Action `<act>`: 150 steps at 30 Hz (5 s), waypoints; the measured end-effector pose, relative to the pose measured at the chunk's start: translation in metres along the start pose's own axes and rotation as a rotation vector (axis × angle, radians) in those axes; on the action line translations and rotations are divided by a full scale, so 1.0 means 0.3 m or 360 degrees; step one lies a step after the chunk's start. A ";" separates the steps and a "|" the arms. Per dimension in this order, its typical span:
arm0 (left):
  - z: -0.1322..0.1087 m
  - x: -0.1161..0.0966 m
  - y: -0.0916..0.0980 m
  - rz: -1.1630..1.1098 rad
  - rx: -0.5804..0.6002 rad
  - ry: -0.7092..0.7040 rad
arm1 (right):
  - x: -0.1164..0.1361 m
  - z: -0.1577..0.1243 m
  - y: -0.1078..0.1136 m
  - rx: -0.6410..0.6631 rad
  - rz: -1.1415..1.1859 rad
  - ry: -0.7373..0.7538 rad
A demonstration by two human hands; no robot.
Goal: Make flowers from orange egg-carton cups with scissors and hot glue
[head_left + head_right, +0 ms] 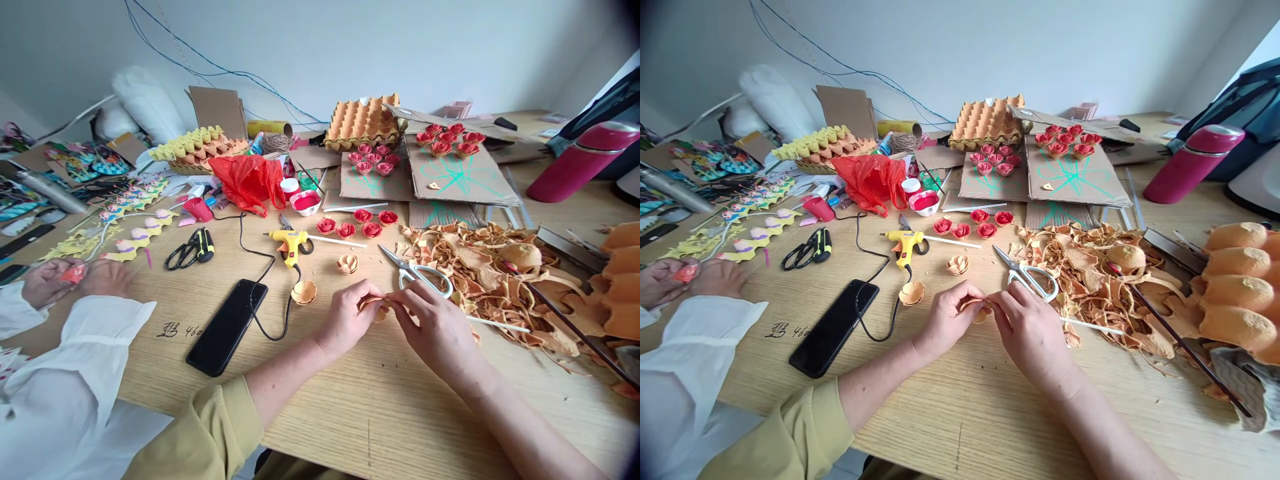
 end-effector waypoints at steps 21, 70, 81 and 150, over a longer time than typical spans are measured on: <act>-0.002 -0.001 0.001 0.0017 -0.0048 0.0010 | -0.007 0.001 0.005 -0.0044 0.0073 0.0046; 0.002 0.005 -0.006 -0.0108 -0.0124 -0.0044 | -0.023 -0.002 -0.004 -0.0057 0.0397 0.0008; 0.003 0.009 -0.010 -0.0211 -0.0172 -0.0006 | -0.011 0.004 0.000 -0.0088 0.0421 0.0020; -0.001 -0.005 -0.018 0.0197 -0.0173 0.0103 | 0.012 -0.003 -0.016 -0.0033 -0.0025 -0.0182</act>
Point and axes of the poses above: each hand's wrist, its own z-axis towards the middle knuckle, its own y-axis out of the back of the hand, x = y × z, the point moved 2 cm from there along z, towards the middle knuckle, and after that the axes turned 15 degrees about x, right-handed, at the moved point
